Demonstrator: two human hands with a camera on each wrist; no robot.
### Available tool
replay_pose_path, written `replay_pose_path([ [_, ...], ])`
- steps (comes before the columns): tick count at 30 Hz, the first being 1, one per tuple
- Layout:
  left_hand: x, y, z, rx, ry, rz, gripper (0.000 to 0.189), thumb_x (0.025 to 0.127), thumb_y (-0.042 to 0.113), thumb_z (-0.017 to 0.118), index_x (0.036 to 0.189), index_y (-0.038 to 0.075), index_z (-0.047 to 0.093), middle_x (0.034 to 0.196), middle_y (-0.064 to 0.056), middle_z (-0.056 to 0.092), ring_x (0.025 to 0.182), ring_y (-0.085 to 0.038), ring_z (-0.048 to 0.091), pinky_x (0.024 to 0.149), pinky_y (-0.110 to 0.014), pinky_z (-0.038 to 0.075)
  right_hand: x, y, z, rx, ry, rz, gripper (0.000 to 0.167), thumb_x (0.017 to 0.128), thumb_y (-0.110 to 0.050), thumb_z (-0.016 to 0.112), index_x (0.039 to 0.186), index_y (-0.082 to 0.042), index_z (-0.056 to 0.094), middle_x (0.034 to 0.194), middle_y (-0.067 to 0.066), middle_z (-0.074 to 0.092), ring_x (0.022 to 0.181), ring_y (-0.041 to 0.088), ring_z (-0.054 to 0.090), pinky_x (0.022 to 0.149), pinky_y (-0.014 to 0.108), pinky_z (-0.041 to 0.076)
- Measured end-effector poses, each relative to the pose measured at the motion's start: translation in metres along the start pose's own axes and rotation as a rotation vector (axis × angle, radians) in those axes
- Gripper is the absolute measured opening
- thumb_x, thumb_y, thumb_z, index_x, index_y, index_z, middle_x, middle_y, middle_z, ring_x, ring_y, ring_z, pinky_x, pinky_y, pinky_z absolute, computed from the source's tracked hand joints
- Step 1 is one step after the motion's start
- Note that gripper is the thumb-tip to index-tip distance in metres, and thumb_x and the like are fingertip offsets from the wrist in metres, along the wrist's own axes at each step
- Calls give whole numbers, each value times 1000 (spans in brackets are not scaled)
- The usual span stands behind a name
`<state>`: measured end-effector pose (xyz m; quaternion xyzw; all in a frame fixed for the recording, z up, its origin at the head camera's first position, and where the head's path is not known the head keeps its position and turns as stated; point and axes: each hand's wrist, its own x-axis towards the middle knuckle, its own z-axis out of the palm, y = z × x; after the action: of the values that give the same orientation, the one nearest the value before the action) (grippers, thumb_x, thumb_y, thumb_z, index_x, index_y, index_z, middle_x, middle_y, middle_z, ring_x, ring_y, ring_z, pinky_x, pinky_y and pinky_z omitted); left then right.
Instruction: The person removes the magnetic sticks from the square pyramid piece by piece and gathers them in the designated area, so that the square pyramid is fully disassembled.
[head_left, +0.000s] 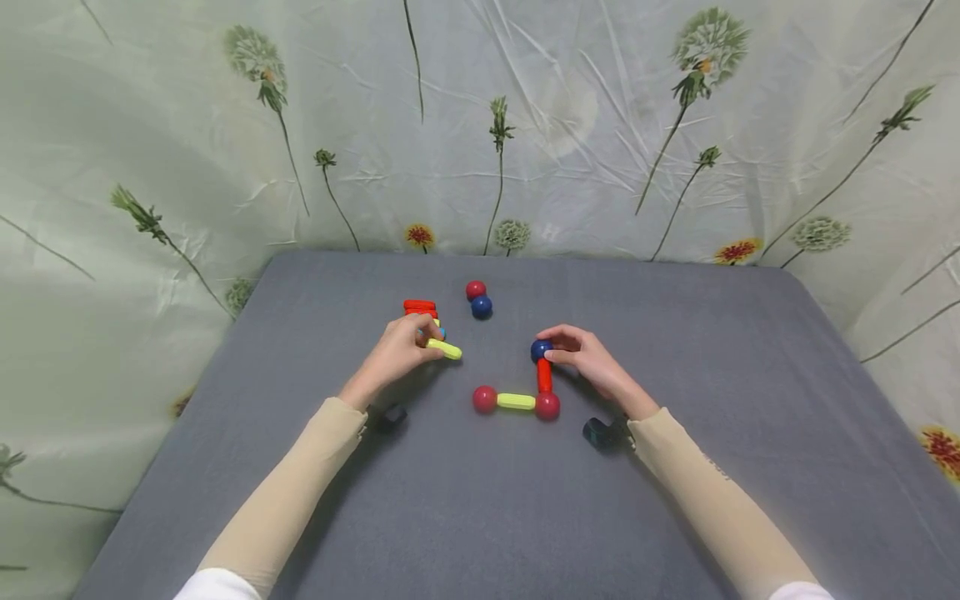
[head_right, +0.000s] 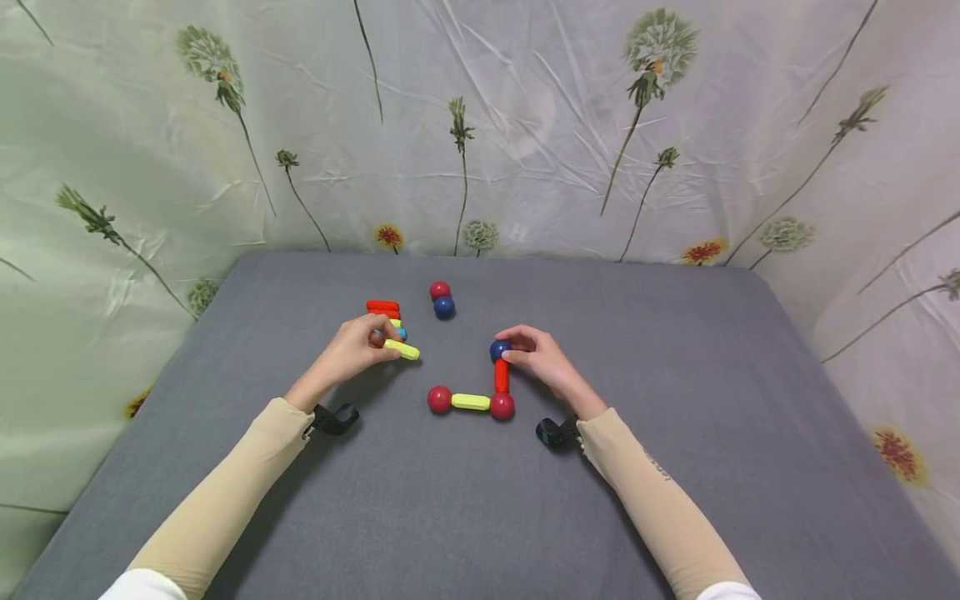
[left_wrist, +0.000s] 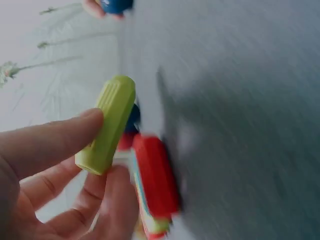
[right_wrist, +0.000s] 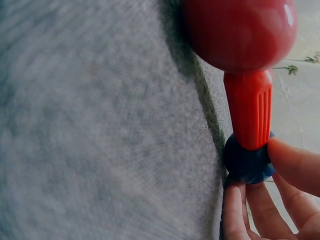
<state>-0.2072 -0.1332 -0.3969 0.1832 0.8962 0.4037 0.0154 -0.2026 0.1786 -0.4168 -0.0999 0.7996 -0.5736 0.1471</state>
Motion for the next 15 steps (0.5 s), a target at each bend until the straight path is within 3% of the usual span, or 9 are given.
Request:
replay_pose_path([
  [5,-8,-12,-10,154,34,-64,18,77,3,76,81,4,58,78,-9,54,74,-23,51,64,-34,42,0,2,0,4,-3,-6,32,93,-5,59,124,4,56,124,22,55,108,31,51,91,36,42],
  [10,-10,-16,-11,217,27,-86,22,76,5,76,82,4,55,81,-9,51,76,-25,49,64,-36,42,0,1,0,8,-5,-15,32,93,-4,59,124,4,57,123,22,55,106,30,51,88,32,43],
  [13,-9,-11,-9,159,-33,-22,26,77,6,77,89,5,54,91,-11,50,82,-25,51,69,-36,45,0,2,0,5,-4,-16,32,93,-5,59,124,4,57,124,22,55,107,30,51,89,33,43],
  [15,-9,-3,-4,73,-139,53,29,78,7,77,97,5,55,98,-11,52,85,-25,54,73,-37,47,-1,2,0,4,-3,-15,32,93,-5,59,124,4,57,124,22,55,108,30,51,90,34,43],
])
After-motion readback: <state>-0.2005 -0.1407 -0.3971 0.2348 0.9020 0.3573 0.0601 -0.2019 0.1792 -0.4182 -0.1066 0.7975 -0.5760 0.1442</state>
